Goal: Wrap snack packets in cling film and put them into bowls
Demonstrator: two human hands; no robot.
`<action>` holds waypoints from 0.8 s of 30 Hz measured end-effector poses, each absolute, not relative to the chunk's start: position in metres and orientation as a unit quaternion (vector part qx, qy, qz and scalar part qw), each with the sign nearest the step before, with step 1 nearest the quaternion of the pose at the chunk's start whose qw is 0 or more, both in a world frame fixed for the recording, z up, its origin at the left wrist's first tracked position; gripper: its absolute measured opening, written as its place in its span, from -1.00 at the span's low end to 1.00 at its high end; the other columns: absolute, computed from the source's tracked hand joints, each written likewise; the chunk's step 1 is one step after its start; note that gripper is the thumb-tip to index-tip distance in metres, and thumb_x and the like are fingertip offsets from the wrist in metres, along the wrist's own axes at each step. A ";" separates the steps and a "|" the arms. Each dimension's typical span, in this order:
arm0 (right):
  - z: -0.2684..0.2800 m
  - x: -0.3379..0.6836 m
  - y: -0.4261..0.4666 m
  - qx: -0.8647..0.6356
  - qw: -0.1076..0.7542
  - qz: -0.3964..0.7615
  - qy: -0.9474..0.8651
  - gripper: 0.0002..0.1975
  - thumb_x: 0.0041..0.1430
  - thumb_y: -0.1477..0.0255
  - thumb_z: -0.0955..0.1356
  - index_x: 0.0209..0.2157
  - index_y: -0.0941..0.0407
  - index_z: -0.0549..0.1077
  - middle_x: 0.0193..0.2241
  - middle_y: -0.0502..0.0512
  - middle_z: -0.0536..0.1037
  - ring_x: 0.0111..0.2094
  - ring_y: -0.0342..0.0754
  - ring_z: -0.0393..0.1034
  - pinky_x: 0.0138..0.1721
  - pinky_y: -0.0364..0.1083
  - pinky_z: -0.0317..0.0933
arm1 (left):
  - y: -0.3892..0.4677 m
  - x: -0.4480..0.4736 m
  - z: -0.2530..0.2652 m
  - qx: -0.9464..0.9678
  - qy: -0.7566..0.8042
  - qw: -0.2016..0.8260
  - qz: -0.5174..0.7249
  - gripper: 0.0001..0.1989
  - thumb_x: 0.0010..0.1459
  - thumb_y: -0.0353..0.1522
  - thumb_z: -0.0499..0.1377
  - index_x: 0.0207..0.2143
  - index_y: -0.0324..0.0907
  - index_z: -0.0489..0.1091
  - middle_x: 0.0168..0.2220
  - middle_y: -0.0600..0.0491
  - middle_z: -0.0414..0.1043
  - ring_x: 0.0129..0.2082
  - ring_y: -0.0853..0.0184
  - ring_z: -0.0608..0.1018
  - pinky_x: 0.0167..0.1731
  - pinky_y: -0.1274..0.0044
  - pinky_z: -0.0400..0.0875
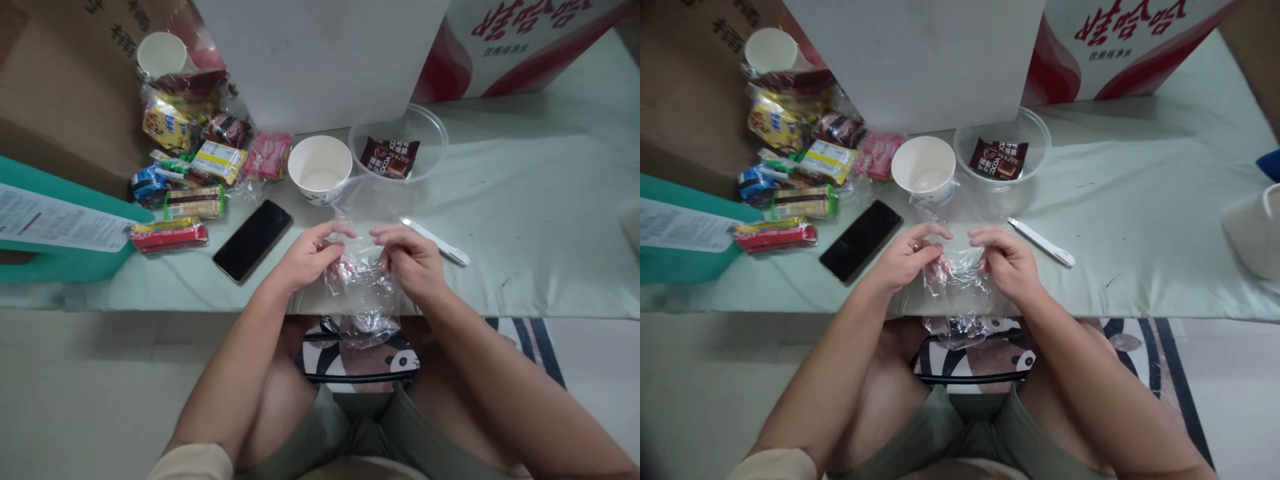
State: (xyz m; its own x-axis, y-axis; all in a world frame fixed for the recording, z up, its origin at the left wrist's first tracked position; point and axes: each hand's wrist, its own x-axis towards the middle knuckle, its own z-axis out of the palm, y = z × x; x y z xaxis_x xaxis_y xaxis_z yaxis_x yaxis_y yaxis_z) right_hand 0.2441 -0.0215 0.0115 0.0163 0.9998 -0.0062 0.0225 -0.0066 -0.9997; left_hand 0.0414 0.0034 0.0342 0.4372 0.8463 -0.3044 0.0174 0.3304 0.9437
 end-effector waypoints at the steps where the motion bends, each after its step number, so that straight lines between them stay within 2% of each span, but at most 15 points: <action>1: 0.011 0.245 -0.022 -0.498 0.517 0.485 -0.499 -0.85 0.10 0.45 0.37 -0.51 0.06 0.56 -0.19 0.07 0.65 -0.52 -0.19 0.40 -0.56 -0.14 0.18 | 0.003 0.040 0.034 0.505 0.422 0.688 0.306 -0.80 0.15 -0.37 0.22 -0.15 -0.14 0.47 -0.57 0.16 0.52 -0.65 0.43 0.51 -0.64 0.63 0.38; 3: 0.013 0.248 -0.022 -0.481 0.543 0.472 -0.501 -0.83 0.03 0.49 0.40 -0.61 0.07 0.52 -0.21 0.09 0.63 -0.31 -0.08 0.50 -0.45 -0.12 0.25 | 0.004 0.038 0.034 0.528 0.398 0.680 0.317 -0.87 0.10 -0.34 0.26 -0.26 -0.15 0.51 -0.53 0.13 0.53 -0.62 0.44 0.53 -0.60 0.62 0.40; 5: 0.016 0.251 -0.023 -0.483 0.551 0.460 -0.502 -0.83 -0.05 0.54 0.41 -0.64 0.06 0.51 -0.21 0.09 0.62 -0.12 -0.01 0.51 -0.29 -0.08 0.30 | 0.005 0.037 0.035 0.557 0.389 0.657 0.327 -0.91 0.05 -0.37 0.26 -0.36 -0.16 0.55 -0.47 0.09 0.57 -0.54 0.43 0.56 -0.50 0.59 0.44; 8: 0.023 0.255 -0.022 -0.507 0.538 0.454 -0.498 -0.85 -0.10 0.57 0.36 -0.64 0.06 0.50 -0.19 0.09 0.60 -0.02 0.05 0.47 -0.19 -0.03 0.30 | 0.008 0.034 0.036 0.596 0.397 0.615 0.331 -0.85 -0.02 -0.45 0.21 -0.43 -0.16 0.60 -0.42 0.04 0.63 -0.42 0.38 0.59 -0.37 0.55 0.47; 10: 0.025 0.256 -0.020 -0.521 0.533 0.465 -0.478 -0.89 -0.09 0.52 0.34 -0.59 0.05 0.47 -0.17 0.09 0.58 -0.03 0.06 0.45 -0.20 -0.01 0.31 | 0.011 0.032 0.034 0.591 0.392 0.611 0.352 -0.79 -0.06 -0.45 0.18 -0.43 -0.15 0.63 -0.41 0.02 0.65 -0.38 0.34 0.61 -0.32 0.51 0.47; 12: 0.025 0.256 -0.018 -0.515 0.535 0.510 -0.433 -0.91 -0.01 0.36 0.33 -0.45 0.03 0.48 -0.11 0.11 0.55 -0.15 0.03 0.45 -0.23 0.01 0.34 | 0.013 0.031 0.032 0.563 0.368 0.627 0.393 -0.76 -0.02 -0.36 0.15 -0.44 -0.16 0.65 -0.42 -0.03 0.65 -0.37 0.28 0.62 -0.30 0.46 0.49; 15: 0.020 0.255 -0.015 -0.479 0.521 0.613 -0.352 -0.58 0.01 0.04 0.35 -0.14 -0.04 0.41 0.05 0.12 0.47 -0.32 -0.05 0.42 -0.33 0.00 0.38 | 0.015 0.030 0.029 0.542 0.370 0.599 0.458 -0.64 0.14 -0.21 0.11 -0.54 -0.18 0.60 -0.47 -0.06 0.60 -0.39 0.28 0.61 -0.31 0.44 0.48; 17: 0.017 0.253 -0.016 -0.480 0.486 0.651 -0.330 -0.36 -0.10 0.01 0.47 0.01 -0.10 0.31 0.11 0.13 0.42 -0.29 -0.05 0.45 -0.35 -0.03 0.40 | 0.015 0.030 0.028 0.570 0.420 0.535 0.461 -0.71 0.12 -0.23 0.21 -0.58 -0.18 0.54 -0.49 -0.01 0.56 -0.42 0.33 0.57 -0.35 0.49 0.44; 20: 0.016 0.248 -0.020 -0.491 0.426 0.667 -0.364 -0.16 -0.15 0.18 0.59 0.13 -0.12 0.18 -0.05 0.10 0.47 -0.24 -0.03 0.47 -0.28 -0.02 0.43 | 0.014 0.033 0.028 0.599 0.467 0.485 0.433 -0.90 -0.04 -0.37 0.37 -0.45 -0.18 0.51 -0.40 0.06 0.55 -0.43 0.41 0.52 -0.43 0.56 0.36; 22: 0.018 0.246 -0.021 -0.485 0.409 0.664 -0.395 -0.20 -0.10 0.27 0.59 0.12 -0.07 0.19 -0.25 0.01 0.49 -0.30 -0.06 0.45 -0.25 -0.03 0.40 | 0.011 0.035 0.028 0.558 0.456 0.522 0.456 -0.65 -0.10 -0.42 0.39 -0.19 -0.11 0.49 -0.27 0.09 0.55 -0.39 0.42 0.56 -0.40 0.58 0.39; 24: 0.021 0.245 -0.021 -0.483 0.429 0.642 -0.413 -0.30 -0.06 0.32 0.57 0.07 -0.04 0.23 -0.39 -0.06 0.45 -0.36 -0.10 0.39 -0.27 -0.06 0.36 | 0.008 0.040 0.029 0.479 0.430 0.599 0.477 -0.33 -0.15 -0.43 0.43 0.05 0.02 0.33 -0.16 0.11 0.54 -0.31 0.38 0.61 -0.32 0.55 0.47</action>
State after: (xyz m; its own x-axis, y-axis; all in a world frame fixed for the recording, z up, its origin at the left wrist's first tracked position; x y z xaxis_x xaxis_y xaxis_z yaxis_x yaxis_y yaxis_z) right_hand 0.2451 -0.0215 0.0211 -0.1649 0.9500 -0.2651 -0.1525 -0.2901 -0.9448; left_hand 0.0396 0.0080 0.0290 0.1763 0.9826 -0.0580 -0.1590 0.0866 0.9835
